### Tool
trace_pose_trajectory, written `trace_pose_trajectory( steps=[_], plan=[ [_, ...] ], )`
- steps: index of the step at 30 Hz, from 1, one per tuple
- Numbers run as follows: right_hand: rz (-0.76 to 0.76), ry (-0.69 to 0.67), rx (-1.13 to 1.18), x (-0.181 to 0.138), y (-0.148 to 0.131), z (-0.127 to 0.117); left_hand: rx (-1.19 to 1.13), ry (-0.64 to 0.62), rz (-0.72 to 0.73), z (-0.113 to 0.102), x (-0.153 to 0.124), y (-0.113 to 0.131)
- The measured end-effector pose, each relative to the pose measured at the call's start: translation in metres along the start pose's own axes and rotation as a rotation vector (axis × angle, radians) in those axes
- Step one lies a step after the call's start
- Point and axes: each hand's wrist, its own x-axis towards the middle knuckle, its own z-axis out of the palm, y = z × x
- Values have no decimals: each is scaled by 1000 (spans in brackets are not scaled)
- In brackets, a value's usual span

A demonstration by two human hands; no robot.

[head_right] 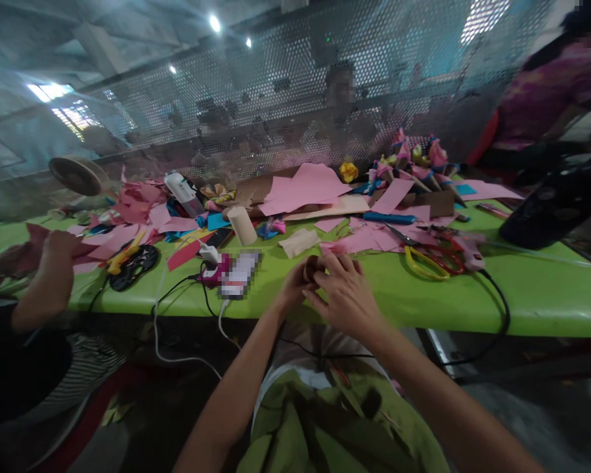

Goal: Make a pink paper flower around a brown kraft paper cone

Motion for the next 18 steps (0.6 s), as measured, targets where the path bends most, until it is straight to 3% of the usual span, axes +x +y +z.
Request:
trace_pose_trajectory(
  steps=[11,18],
  plan=[
    [-35,12,26,-2,6,-12,27,48,-44,3,-4,15],
    [-2,-14,5,2,1,-10,147,9,-49,-2,-2,13]
  ],
)
